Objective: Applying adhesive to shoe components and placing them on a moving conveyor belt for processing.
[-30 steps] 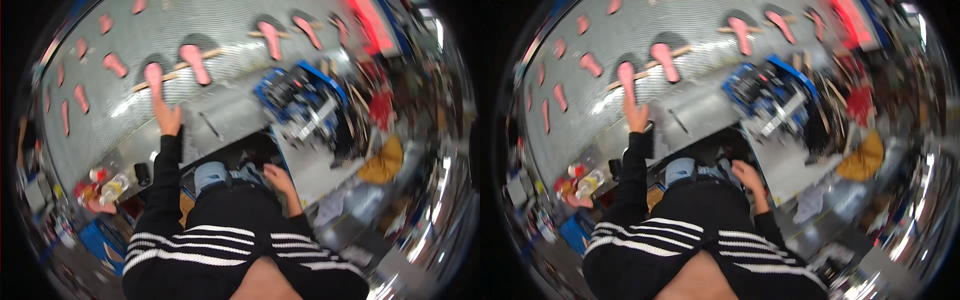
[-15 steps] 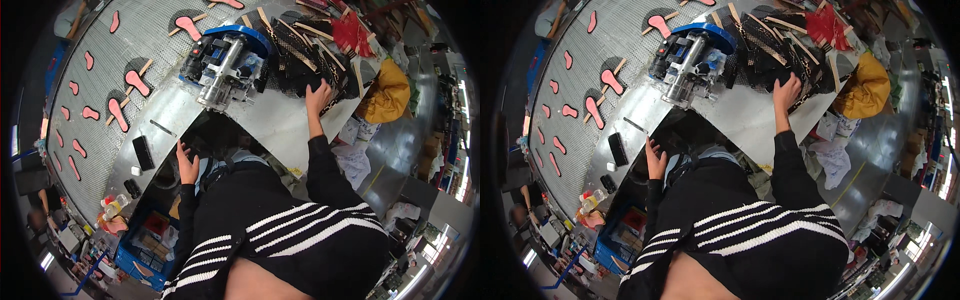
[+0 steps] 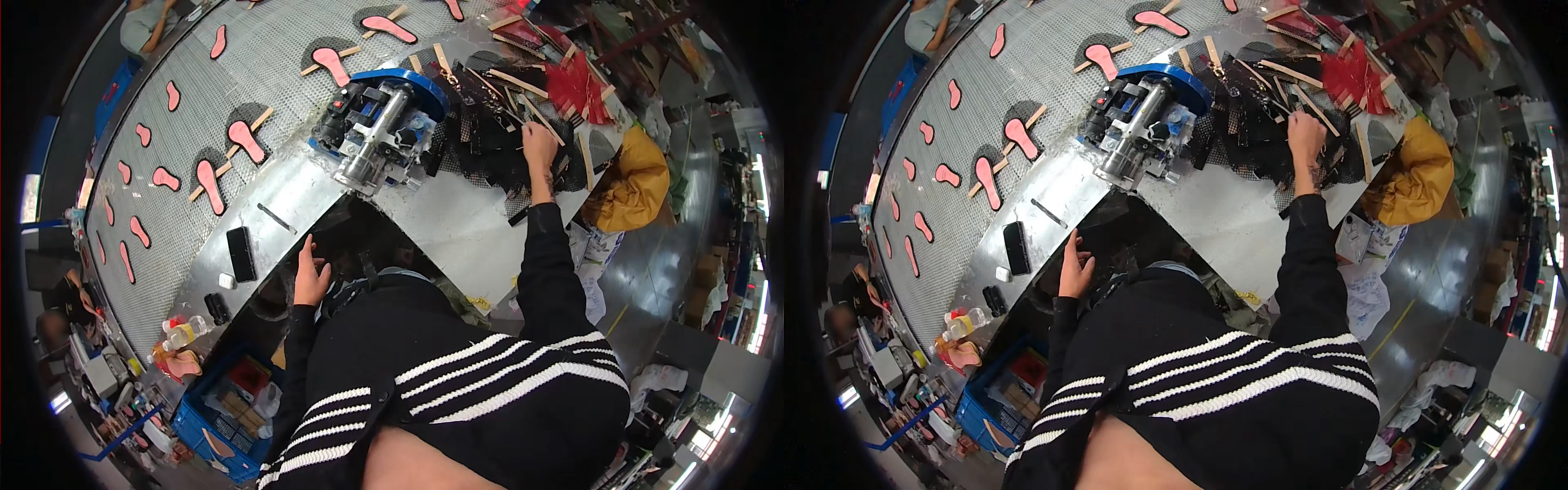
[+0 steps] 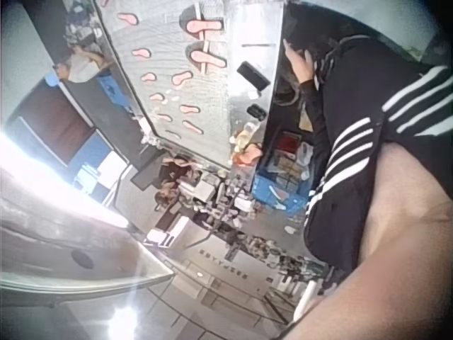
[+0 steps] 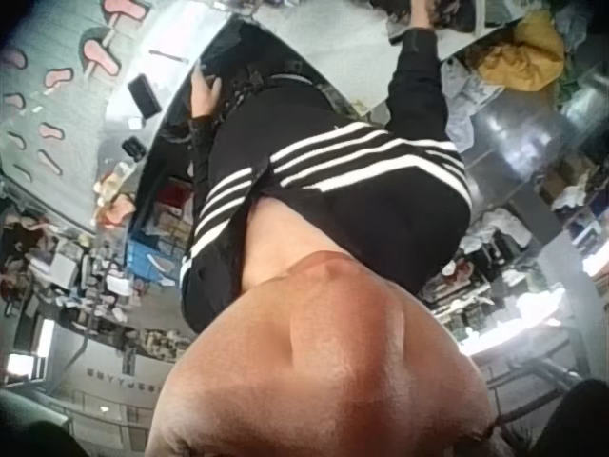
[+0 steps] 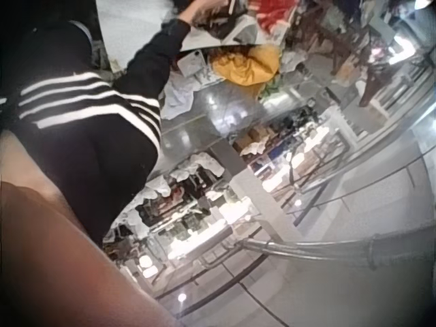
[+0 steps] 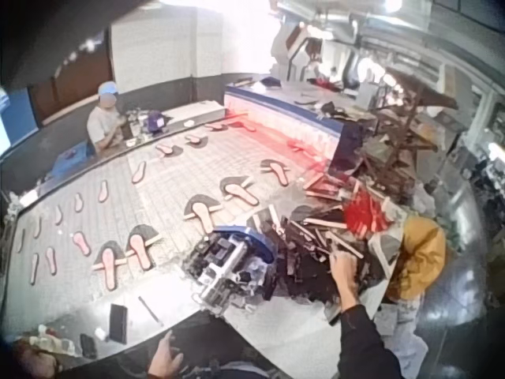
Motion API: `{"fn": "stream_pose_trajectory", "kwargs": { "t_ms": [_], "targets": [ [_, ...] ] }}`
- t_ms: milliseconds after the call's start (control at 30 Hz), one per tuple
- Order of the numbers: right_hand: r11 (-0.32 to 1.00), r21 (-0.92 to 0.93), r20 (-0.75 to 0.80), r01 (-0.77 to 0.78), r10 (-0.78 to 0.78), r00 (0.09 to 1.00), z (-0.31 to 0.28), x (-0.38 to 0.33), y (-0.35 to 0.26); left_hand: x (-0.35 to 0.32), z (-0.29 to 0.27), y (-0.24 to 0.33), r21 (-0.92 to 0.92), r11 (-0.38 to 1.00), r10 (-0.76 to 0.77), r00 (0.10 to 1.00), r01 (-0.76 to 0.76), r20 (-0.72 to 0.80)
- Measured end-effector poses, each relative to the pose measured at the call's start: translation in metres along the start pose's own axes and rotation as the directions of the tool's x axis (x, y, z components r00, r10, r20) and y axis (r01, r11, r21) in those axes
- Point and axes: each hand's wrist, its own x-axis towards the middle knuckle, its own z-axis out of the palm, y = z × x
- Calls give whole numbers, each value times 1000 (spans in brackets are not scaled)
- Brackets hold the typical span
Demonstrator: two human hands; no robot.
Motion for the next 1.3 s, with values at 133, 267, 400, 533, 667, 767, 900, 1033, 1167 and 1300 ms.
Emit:
{"fn": "stream_pose_trajectory", "kwargs": {
  "t_ms": [133, 267, 400, 533, 667, 767, 900, 1033, 1167, 1300],
  "targets": [
    [988, 154, -139, -29, 50, 989, -48, 6, -6, 3, -2, -3, 7, 1000, 1, 999, -1, 34],
    [979, 172, -292, 112, -58, 955, -79, 19, -4, 10, -1, -7, 34, 997, 69, 993, -72, 92],
    [965, 205, -361, 164, -81, 929, -99, 25, -8, 15, -4, -4, 38, 992, 111, 984, -117, 142],
    [936, 202, -485, 287, -159, 860, -131, 15, -28, 13, -12, -5, 121, 979, 129, 958, -164, 257],
    [922, 248, -512, 296, -135, 848, -174, 1, -50, 19, -12, -3, 37, 980, 172, 926, -195, 337],
    [916, 234, -498, 325, -174, 849, -205, -20, -76, 36, -8, 55, -124, 917, 396, 833, -378, 386],
    [873, 362, -357, 326, -193, 914, -224, -69, -125, 48, 1, 162, -225, 757, 653, 707, -613, 271],
    [806, 545, -148, 231, -178, 973, -217, -121, -162, 52, 46, 218, -262, 690, 717, 688, -675, 114],
    [722, 678, -80, 141, -118, 990, -204, -154, -177, 42, 75, 204, -184, 825, 563, 746, -535, 355],
    [747, 662, 14, 60, -92, 996, -203, -152, -165, 37, 75, 198, -234, 795, 606, 743, -559, 282]
  ]
}}
